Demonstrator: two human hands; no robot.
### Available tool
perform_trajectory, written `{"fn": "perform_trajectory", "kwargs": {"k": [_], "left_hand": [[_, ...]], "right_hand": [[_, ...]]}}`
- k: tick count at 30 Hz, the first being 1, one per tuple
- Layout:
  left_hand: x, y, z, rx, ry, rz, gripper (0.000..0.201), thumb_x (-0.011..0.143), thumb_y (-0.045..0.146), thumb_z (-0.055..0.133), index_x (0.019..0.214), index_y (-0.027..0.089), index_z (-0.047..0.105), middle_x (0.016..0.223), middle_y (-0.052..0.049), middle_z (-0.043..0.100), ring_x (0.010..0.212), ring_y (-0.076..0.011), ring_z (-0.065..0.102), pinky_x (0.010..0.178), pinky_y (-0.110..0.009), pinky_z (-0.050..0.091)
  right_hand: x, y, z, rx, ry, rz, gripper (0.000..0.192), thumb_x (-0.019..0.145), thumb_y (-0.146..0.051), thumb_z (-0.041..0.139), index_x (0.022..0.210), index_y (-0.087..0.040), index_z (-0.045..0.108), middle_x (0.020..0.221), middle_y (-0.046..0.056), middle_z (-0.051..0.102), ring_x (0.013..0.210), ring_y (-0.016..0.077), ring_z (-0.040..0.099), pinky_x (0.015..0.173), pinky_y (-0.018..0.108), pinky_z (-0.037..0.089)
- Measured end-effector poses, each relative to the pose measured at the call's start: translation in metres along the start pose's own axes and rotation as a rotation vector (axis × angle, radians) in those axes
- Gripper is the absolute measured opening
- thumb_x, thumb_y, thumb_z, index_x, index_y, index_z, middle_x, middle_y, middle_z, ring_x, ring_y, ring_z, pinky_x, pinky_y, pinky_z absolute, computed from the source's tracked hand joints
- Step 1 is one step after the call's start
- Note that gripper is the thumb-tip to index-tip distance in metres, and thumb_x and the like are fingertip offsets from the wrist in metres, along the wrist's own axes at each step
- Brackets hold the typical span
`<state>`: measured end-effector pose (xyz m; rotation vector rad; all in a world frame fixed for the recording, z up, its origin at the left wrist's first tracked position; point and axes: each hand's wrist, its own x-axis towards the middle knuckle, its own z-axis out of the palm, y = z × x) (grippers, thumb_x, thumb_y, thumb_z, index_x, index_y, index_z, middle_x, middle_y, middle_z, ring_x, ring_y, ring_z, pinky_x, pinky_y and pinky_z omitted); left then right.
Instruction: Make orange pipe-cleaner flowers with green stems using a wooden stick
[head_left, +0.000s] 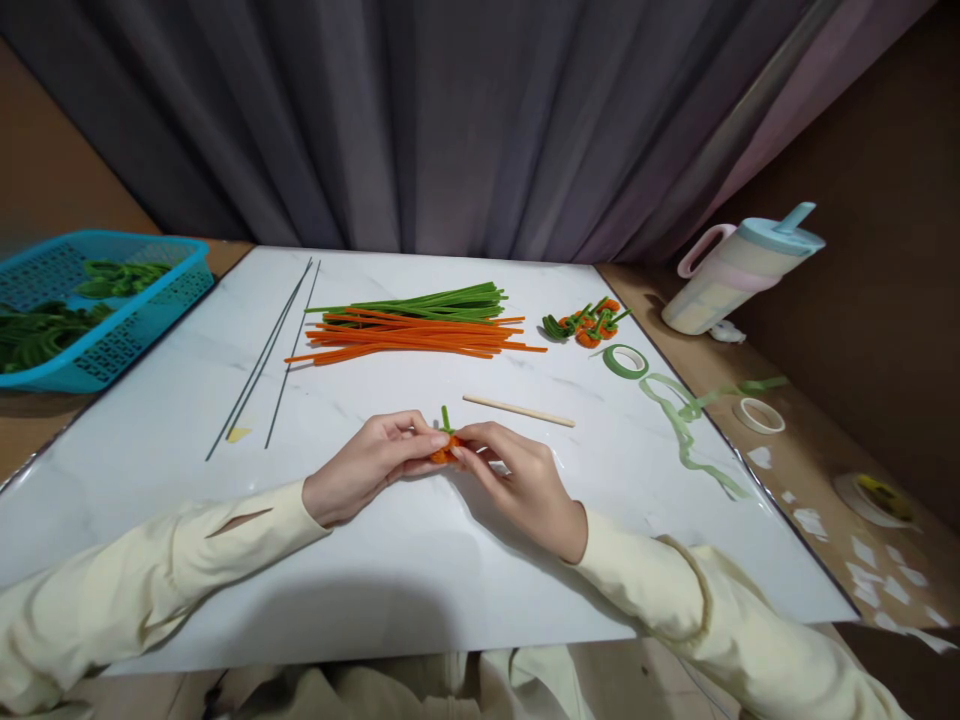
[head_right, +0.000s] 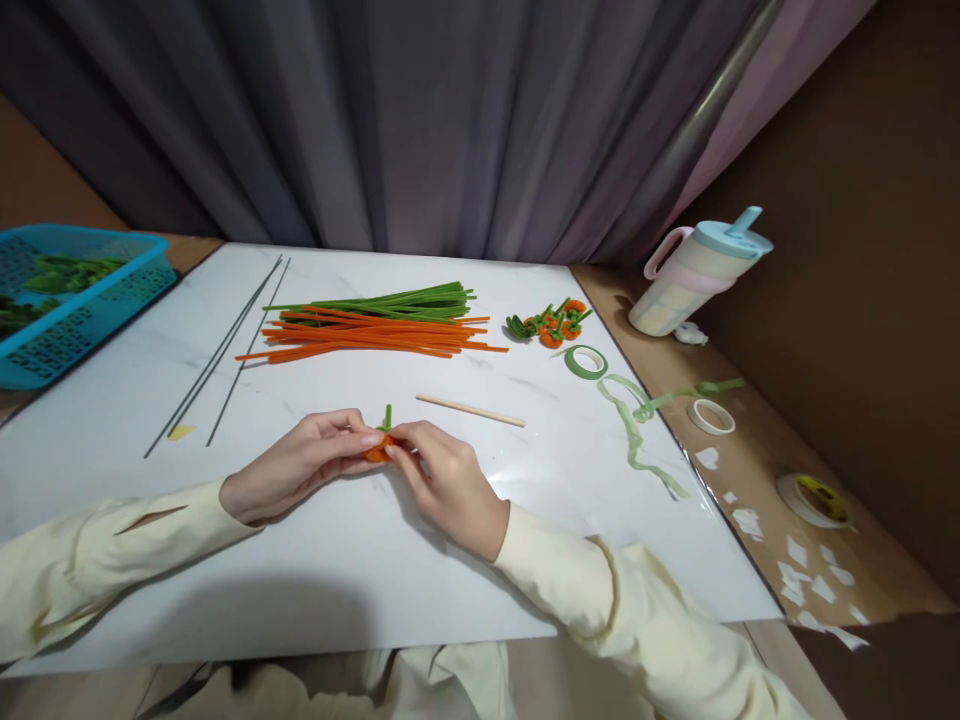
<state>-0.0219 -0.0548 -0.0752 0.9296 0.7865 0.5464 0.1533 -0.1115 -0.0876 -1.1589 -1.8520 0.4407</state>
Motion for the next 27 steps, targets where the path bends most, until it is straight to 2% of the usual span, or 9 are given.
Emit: {"fn": "perform_trajectory", "kwargs": {"k": [4,8,14,19,27], "left_hand": [[0.001,0.0017,-0.0005,0.018,0.004,-0.018,0.019,0.073,0.026,0.073,0.069,0.013,0.06,0.079,-0.002,0.068,0.08,-0.0112,0.065,0.085,-0.025,0.051],[0.0018,0.0022,-0.002,0.028,-0.005,-0.027,0.022,0.071,0.025,0.074,0.067,0.013,0.056,0.078,-0.002,0.069,0.079,-0.0111,0.065,0.081,-0.024,0.052],[0.0032,0.0009,-0.004,-0.055,-0.052,-0.04,0.016,0.076,0.022,0.07,0.07,0.013,0.059,0.082,-0.002,0.069,0.085,-0.0125,0.065,0.088,-0.027,0.05],[0.0022,0.0007,-0.0048,-0.081,-0.064,-0.035,0.014,0.08,0.022,0.065,0.072,0.012,0.062,0.083,-0.004,0.068,0.09,-0.0142,0.064,0.094,-0.031,0.048],[0.0031,0.0008,-0.004,-0.093,-0.058,-0.047,0.011,0.075,0.02,0.07,0.074,0.013,0.063,0.084,-0.003,0.069,0.088,-0.0139,0.066,0.092,-0.029,0.049]], "right_hand": [[0.0002,0.0015,0.0001,-0.008,-0.014,-0.009,0.009,0.088,-0.016,0.053,0.094,-0.015,0.06,0.083,0.006,0.068,0.074,0.0148,0.066,0.067,0.025,0.056],[0.001,0.0009,-0.001,0.04,-0.041,0.047,0.009,0.088,-0.018,0.054,0.093,-0.017,0.061,0.082,0.004,0.069,0.073,0.014,0.066,0.067,0.024,0.056],[0.003,0.0,-0.0027,0.098,-0.054,0.135,0.01,0.087,-0.019,0.054,0.093,-0.017,0.062,0.084,0.004,0.07,0.074,0.0136,0.067,0.066,0.024,0.057],[0.0038,0.0019,-0.0025,0.119,-0.047,0.148,0.011,0.086,-0.022,0.055,0.093,-0.018,0.062,0.086,0.004,0.07,0.073,0.0136,0.067,0.064,0.024,0.057],[0.0038,0.0023,-0.0018,0.113,-0.029,0.134,0.011,0.087,-0.022,0.054,0.093,-0.017,0.062,0.086,0.005,0.07,0.074,0.0134,0.067,0.065,0.025,0.057]]}}
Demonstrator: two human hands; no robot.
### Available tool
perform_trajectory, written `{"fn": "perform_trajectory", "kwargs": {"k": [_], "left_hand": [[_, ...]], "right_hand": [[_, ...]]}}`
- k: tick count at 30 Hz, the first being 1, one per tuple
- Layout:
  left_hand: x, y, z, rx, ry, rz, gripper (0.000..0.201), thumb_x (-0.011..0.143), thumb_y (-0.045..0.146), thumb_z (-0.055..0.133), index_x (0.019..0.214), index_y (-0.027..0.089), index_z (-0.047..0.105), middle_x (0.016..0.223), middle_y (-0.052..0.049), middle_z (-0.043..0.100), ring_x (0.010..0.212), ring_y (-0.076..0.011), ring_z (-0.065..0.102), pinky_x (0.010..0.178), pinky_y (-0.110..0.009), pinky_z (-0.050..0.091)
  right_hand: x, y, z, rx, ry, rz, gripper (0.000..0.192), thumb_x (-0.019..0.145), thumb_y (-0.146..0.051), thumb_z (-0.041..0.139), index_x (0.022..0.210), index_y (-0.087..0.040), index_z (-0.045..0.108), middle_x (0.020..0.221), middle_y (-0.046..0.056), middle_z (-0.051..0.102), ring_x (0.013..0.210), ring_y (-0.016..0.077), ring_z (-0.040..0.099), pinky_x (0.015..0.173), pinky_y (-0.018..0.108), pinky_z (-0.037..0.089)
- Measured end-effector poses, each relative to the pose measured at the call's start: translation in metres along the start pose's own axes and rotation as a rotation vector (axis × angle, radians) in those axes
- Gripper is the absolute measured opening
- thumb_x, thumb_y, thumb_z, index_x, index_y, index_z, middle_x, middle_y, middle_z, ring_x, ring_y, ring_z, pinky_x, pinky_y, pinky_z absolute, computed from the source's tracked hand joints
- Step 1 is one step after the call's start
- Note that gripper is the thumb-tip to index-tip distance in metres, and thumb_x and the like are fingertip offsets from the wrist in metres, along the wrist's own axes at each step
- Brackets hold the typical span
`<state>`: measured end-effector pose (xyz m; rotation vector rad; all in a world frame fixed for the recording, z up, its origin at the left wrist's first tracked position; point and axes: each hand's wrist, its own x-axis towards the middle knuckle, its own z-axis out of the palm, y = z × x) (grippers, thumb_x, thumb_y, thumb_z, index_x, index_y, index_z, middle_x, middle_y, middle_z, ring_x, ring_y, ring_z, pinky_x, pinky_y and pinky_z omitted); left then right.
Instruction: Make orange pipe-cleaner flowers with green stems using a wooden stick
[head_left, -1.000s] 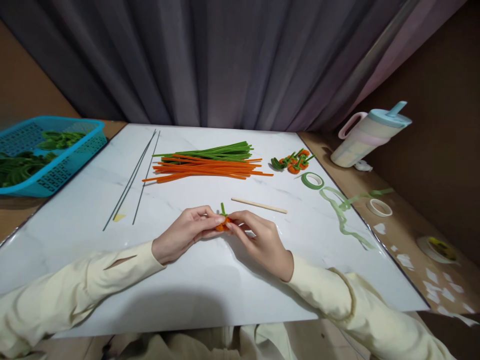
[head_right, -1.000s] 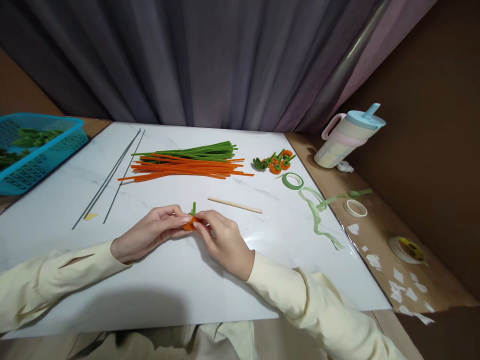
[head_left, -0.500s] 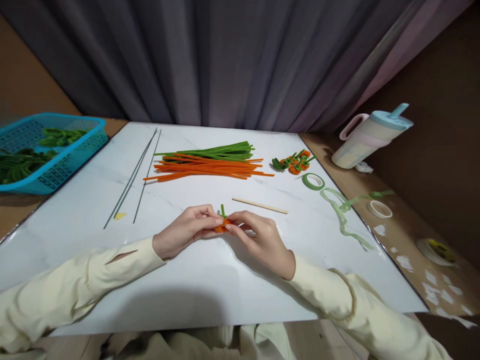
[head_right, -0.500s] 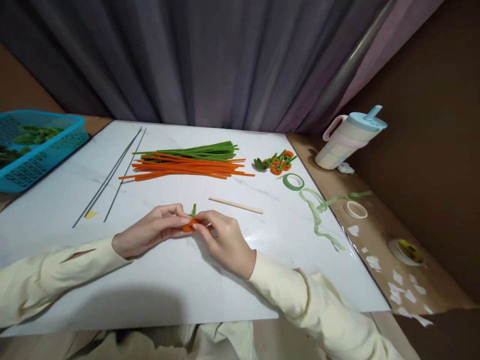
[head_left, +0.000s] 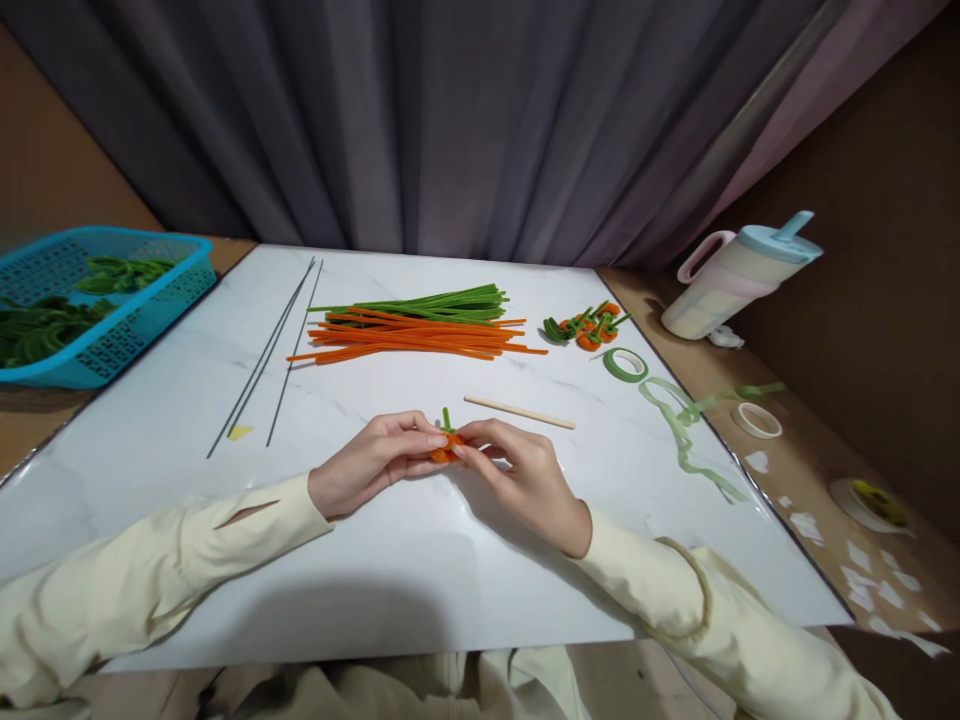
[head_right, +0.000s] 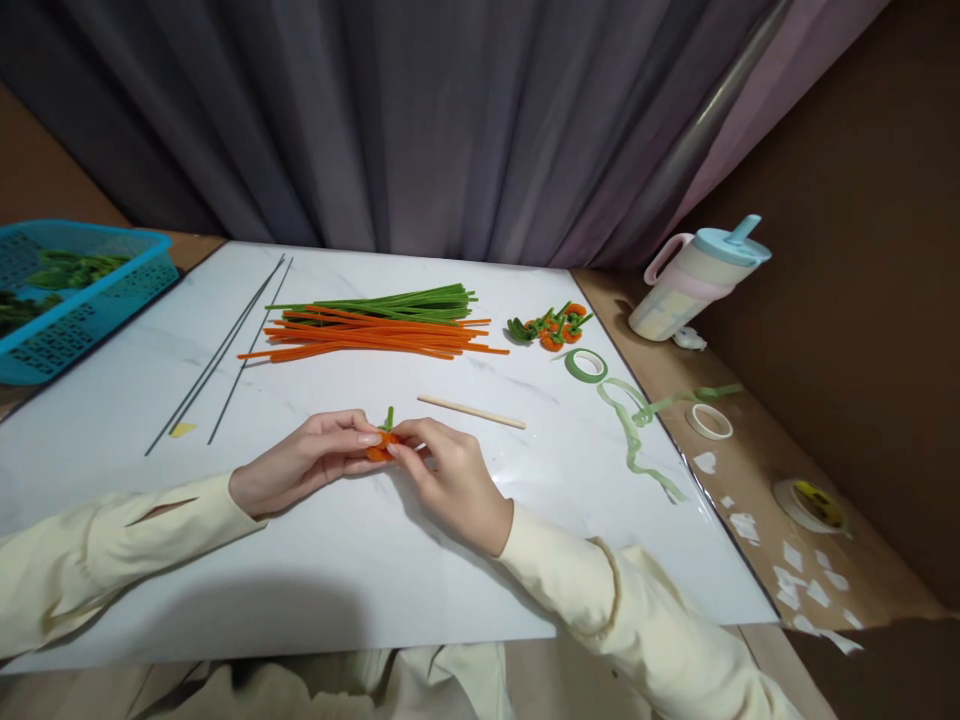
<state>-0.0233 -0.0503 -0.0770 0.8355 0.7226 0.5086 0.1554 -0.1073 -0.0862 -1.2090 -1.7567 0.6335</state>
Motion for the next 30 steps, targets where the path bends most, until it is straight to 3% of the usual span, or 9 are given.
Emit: {"fn": "perform_trajectory", "kwargs": {"k": [17,25,30], "left_hand": [[-0.0008,-0.0013,0.0005,0.105,0.04,0.016,0.019,0.072,0.027,0.074,0.073,0.013,0.06,0.082,-0.002,0.069,0.081,-0.0112,0.065,0.085,-0.025,0.051],[0.0001,-0.003,-0.0008,0.208,0.043,0.097,0.024,0.07,0.027,0.075,0.07,0.013,0.057,0.077,-0.002,0.068,0.074,-0.0103,0.064,0.073,-0.02,0.051],[-0.0007,-0.0027,0.0023,0.204,0.071,0.113,0.026,0.068,0.03,0.077,0.07,0.013,0.057,0.08,-0.003,0.068,0.076,-0.0126,0.065,0.08,-0.026,0.052]], "right_hand": [[-0.0034,-0.0002,0.0011,-0.04,-0.019,-0.017,0.01,0.087,-0.019,0.053,0.092,-0.016,0.062,0.085,0.005,0.069,0.075,0.0147,0.066,0.067,0.025,0.057],[-0.0013,-0.0003,0.0021,-0.063,-0.026,-0.051,0.009,0.087,-0.019,0.053,0.091,-0.018,0.062,0.084,0.005,0.069,0.074,0.0147,0.067,0.065,0.025,0.056],[-0.0006,0.0006,0.0022,-0.066,-0.014,-0.058,0.009,0.087,-0.019,0.053,0.091,-0.018,0.062,0.084,0.005,0.069,0.074,0.0146,0.067,0.065,0.025,0.056]]}}
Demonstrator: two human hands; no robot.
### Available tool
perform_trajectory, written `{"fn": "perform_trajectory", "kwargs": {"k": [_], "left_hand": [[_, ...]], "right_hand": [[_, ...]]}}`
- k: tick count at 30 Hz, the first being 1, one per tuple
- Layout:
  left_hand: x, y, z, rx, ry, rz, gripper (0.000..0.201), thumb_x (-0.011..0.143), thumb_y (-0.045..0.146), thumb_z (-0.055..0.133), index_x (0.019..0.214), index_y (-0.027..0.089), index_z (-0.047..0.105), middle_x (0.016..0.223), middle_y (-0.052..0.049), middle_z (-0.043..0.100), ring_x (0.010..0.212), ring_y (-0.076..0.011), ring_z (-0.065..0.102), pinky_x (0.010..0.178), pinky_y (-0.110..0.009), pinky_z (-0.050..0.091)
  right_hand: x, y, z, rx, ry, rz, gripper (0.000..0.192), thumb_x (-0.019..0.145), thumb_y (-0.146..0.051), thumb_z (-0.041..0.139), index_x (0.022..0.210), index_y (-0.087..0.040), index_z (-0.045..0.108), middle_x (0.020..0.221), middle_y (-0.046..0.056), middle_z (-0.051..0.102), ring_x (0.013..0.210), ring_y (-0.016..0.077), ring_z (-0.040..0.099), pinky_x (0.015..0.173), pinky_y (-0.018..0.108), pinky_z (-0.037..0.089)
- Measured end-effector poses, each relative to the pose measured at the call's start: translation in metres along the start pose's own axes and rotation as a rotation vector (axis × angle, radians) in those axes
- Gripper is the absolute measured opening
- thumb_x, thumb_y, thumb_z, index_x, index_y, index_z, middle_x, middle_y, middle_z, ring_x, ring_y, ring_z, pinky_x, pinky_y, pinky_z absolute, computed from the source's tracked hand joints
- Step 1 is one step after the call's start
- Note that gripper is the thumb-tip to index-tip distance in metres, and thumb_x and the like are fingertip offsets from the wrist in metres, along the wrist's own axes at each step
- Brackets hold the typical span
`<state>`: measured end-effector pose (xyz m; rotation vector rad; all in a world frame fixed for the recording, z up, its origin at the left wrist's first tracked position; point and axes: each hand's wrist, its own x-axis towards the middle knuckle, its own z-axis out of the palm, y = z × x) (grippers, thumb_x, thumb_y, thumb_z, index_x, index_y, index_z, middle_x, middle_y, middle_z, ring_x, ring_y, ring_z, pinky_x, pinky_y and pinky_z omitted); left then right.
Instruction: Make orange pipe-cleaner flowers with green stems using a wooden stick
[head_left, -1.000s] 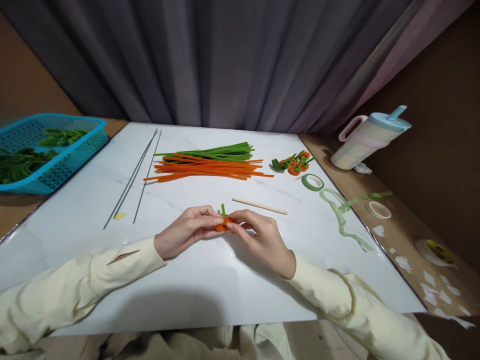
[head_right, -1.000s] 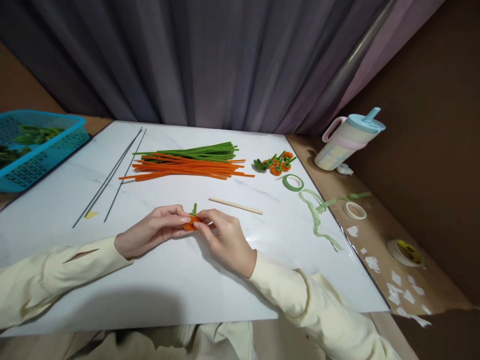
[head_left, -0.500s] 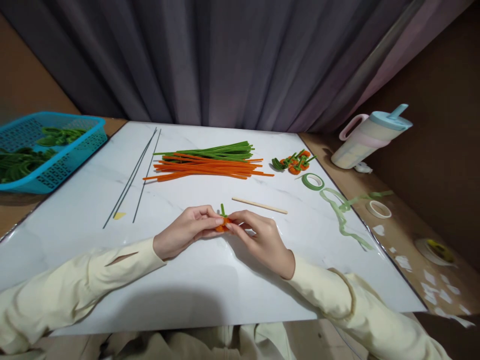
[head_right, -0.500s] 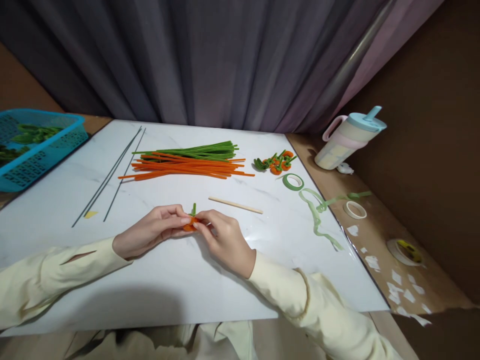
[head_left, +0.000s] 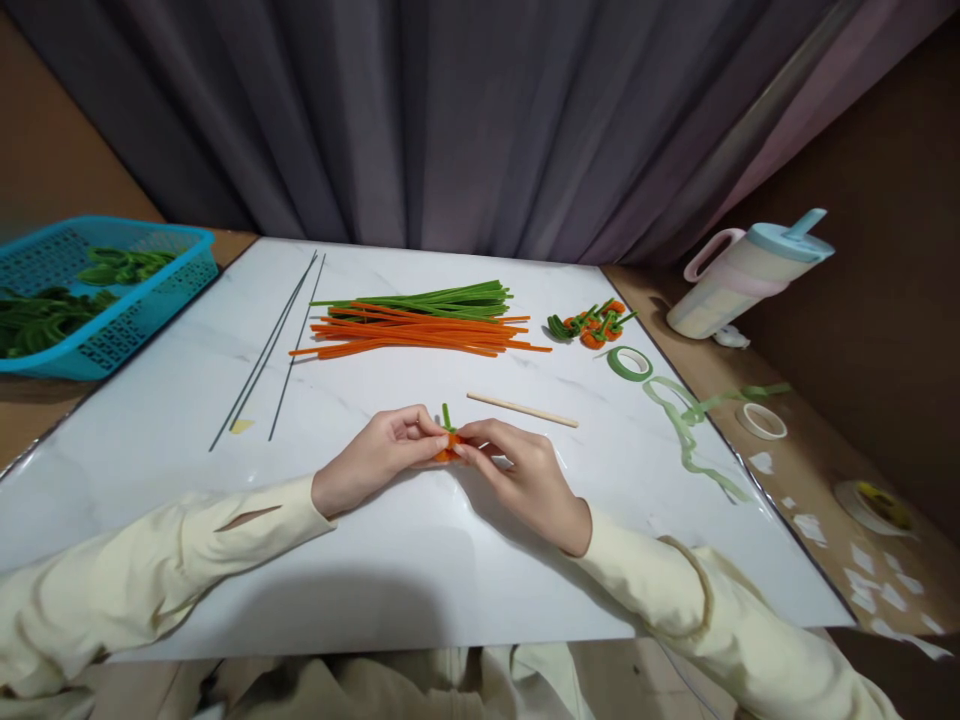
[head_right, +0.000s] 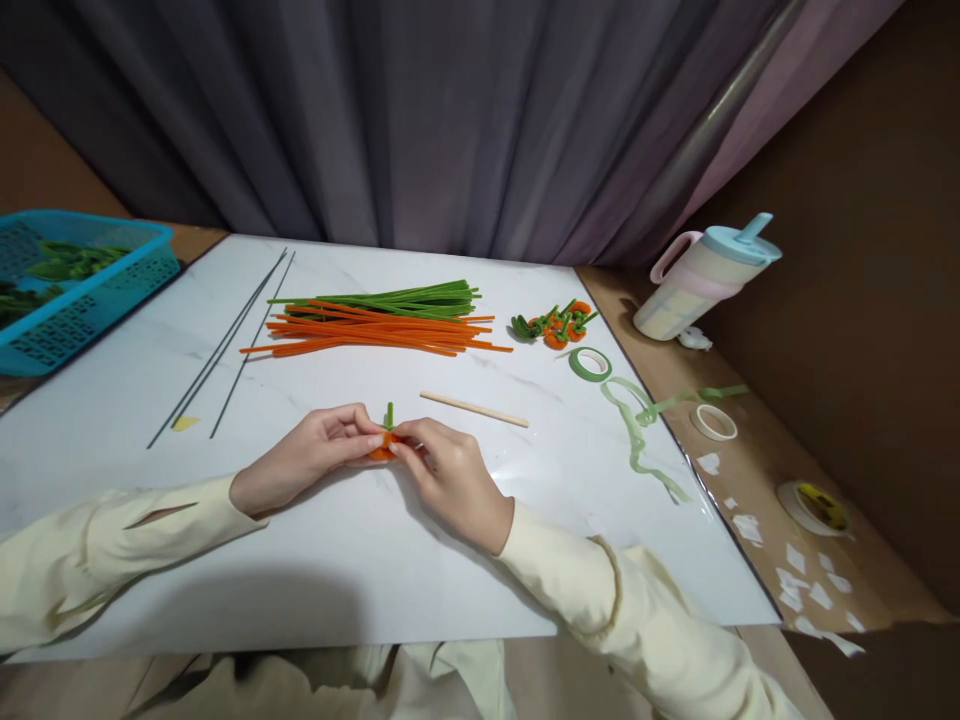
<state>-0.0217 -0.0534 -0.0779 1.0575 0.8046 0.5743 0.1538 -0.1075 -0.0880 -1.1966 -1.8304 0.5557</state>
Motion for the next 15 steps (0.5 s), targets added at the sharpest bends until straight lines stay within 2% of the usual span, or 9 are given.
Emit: {"fn": "perform_trajectory", "kwargs": {"k": [6,15], "left_hand": [[0.0021,-0.004,-0.0019,-0.037,-0.047,0.004,0.024,0.072,0.032,0.073,0.073,0.013,0.059,0.085,-0.005,0.069,0.082,-0.0156,0.066,0.086,-0.033,0.052],[-0.001,-0.0016,-0.0038,-0.085,-0.082,0.003,0.02,0.076,0.031,0.07,0.075,0.013,0.062,0.086,-0.004,0.068,0.085,-0.016,0.065,0.088,-0.035,0.052]], "right_hand": [[0.0021,-0.0016,-0.0034,-0.013,-0.018,0.007,0.01,0.087,-0.018,0.053,0.088,-0.017,0.063,0.083,0.005,0.069,0.072,0.014,0.066,0.062,0.024,0.055],[0.0033,-0.0028,-0.0043,0.064,0.015,0.041,0.009,0.086,-0.021,0.055,0.091,-0.018,0.063,0.083,0.004,0.069,0.071,0.0124,0.066,0.06,0.022,0.056]]}}
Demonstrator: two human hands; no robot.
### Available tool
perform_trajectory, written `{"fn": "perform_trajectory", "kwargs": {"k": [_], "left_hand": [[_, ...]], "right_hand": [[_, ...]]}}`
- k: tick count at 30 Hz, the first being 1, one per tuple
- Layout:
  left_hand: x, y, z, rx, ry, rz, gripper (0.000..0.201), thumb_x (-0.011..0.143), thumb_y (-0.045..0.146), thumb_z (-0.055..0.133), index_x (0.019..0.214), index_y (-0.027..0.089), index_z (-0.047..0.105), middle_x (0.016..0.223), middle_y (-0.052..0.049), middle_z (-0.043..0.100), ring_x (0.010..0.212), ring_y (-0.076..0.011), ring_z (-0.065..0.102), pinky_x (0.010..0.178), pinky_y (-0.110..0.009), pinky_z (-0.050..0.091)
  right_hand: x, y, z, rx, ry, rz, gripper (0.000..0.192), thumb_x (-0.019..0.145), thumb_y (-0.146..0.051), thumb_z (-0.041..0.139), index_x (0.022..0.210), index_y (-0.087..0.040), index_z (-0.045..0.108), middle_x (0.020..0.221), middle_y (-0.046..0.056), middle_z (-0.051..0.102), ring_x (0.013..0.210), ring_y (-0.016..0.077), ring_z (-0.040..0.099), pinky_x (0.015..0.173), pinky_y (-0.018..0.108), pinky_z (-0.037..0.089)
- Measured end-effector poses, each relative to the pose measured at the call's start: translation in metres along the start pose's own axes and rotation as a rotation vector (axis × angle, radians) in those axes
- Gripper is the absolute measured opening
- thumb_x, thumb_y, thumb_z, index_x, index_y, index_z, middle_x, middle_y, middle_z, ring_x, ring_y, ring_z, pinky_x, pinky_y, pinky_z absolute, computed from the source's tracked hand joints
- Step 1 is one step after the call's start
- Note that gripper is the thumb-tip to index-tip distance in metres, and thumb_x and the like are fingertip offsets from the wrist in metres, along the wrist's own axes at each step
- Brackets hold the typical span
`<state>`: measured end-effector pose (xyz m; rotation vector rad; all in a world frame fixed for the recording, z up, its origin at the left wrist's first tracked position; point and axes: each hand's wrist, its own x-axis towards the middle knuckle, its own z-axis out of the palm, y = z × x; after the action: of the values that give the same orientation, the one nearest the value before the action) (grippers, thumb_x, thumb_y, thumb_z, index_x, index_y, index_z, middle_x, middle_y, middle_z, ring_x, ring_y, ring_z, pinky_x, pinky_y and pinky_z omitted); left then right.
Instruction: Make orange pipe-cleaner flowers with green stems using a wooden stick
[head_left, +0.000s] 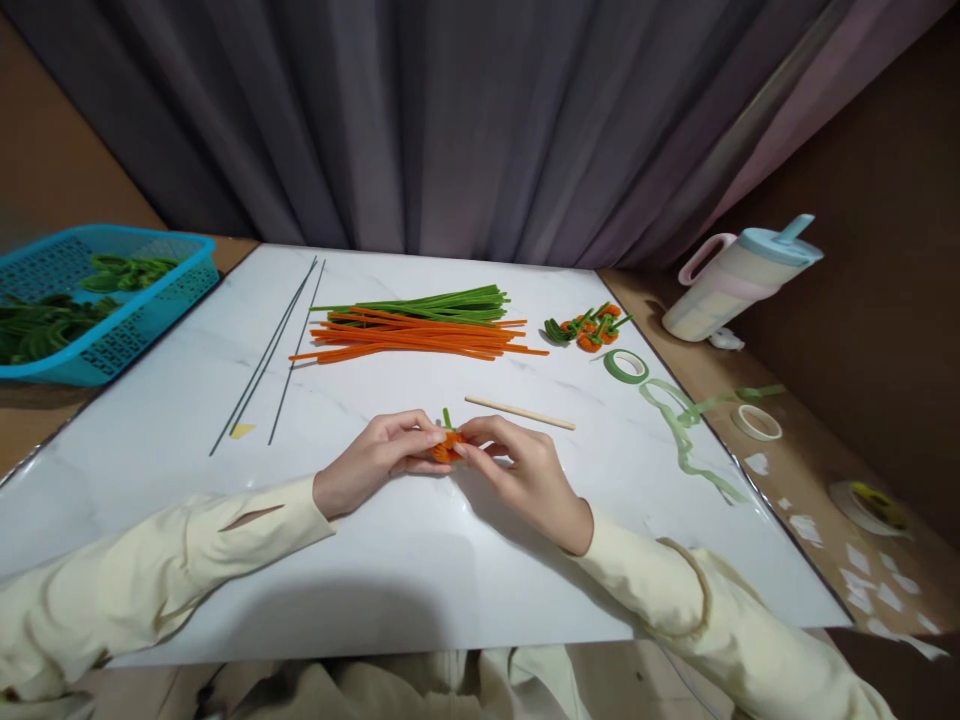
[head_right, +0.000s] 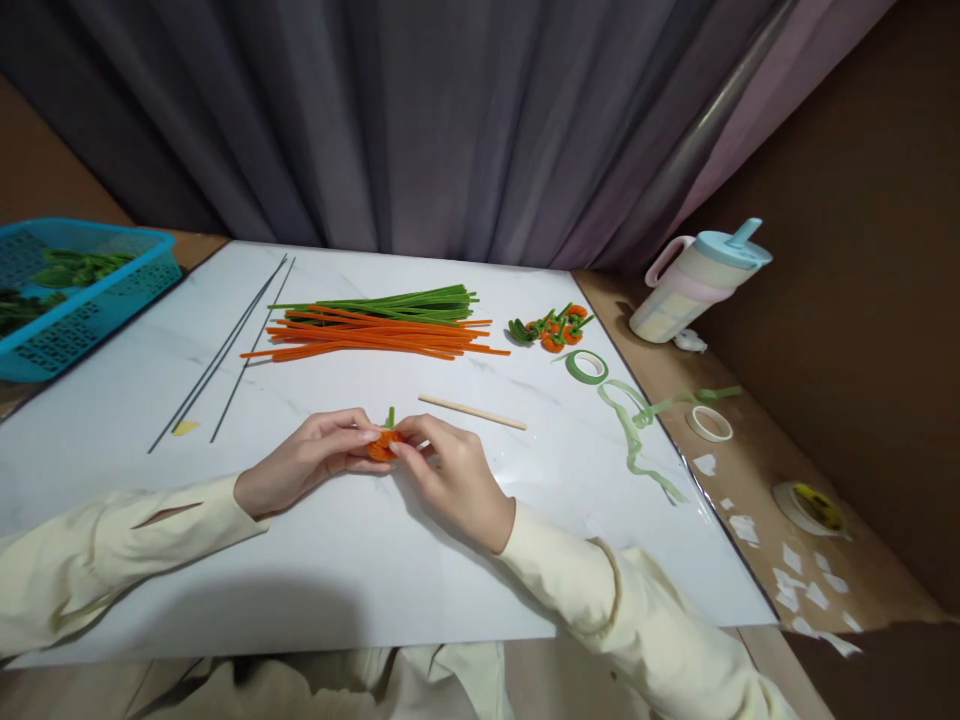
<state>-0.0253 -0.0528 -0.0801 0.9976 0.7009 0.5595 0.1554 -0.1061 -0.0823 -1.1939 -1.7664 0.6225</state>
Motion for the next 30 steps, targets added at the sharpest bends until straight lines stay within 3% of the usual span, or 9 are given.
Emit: {"fn": "perform_trajectory", "kwargs": {"k": [3,7,11,19,26,30], "left_hand": [[-0.001,0.0,0.002,0.072,0.019,0.043,0.019,0.072,0.028,0.073,0.078,0.014,0.062,0.089,-0.005,0.069,0.085,-0.0175,0.066,0.087,-0.034,0.052],[-0.005,-0.003,0.007,0.278,0.164,0.163,0.023,0.07,0.03,0.075,0.084,0.015,0.065,0.091,-0.006,0.072,0.087,-0.0208,0.067,0.082,-0.031,0.053],[-0.008,-0.004,0.013,0.327,0.249,0.205,0.026,0.07,0.034,0.073,0.085,0.015,0.065,0.088,-0.005,0.073,0.082,-0.0215,0.068,0.071,-0.03,0.057],[-0.008,-0.006,0.01,0.39,0.235,0.255,0.019,0.069,0.033,0.074,0.073,0.015,0.067,0.077,-0.004,0.072,0.07,-0.0183,0.067,0.067,-0.028,0.057],[-0.009,0.002,0.014,0.273,0.233,0.163,0.028,0.067,0.036,0.075,0.076,0.014,0.061,0.08,-0.004,0.073,0.069,-0.0173,0.068,0.067,-0.028,0.058],[-0.009,0.002,0.015,0.241,0.234,0.109,0.031,0.067,0.037,0.075,0.075,0.014,0.056,0.074,-0.002,0.072,0.065,-0.016,0.069,0.067,-0.028,0.058]], "right_hand": [[0.0,0.0,-0.001,0.002,0.01,-0.01,0.011,0.087,-0.022,0.055,0.092,-0.018,0.063,0.085,0.005,0.07,0.072,0.013,0.066,0.058,0.022,0.056],[0.0,0.001,-0.001,-0.005,0.056,-0.036,0.012,0.087,-0.021,0.054,0.093,-0.019,0.065,0.087,0.005,0.07,0.073,0.0139,0.066,0.058,0.023,0.056],[0.0,0.0,0.0,-0.017,0.073,-0.096,0.014,0.087,-0.017,0.055,0.093,-0.019,0.067,0.088,0.006,0.069,0.078,0.015,0.065,0.06,0.024,0.056],[0.002,-0.001,-0.004,0.022,0.036,-0.151,0.02,0.086,-0.013,0.055,0.096,-0.02,0.071,0.09,0.006,0.068,0.078,0.0144,0.066,0.067,0.026,0.057],[0.001,-0.002,-0.003,-0.045,0.066,-0.188,0.023,0.086,-0.013,0.056,0.107,-0.016,0.064,0.096,0.009,0.067,0.083,0.0147,0.065,0.074,0.027,0.057],[-0.003,0.004,-0.002,-0.184,0.048,-0.327,0.028,0.088,-0.009,0.05,0.113,-0.015,0.059,0.102,0.012,0.064,0.095,0.017,0.062,0.081,0.03,0.055]]}}
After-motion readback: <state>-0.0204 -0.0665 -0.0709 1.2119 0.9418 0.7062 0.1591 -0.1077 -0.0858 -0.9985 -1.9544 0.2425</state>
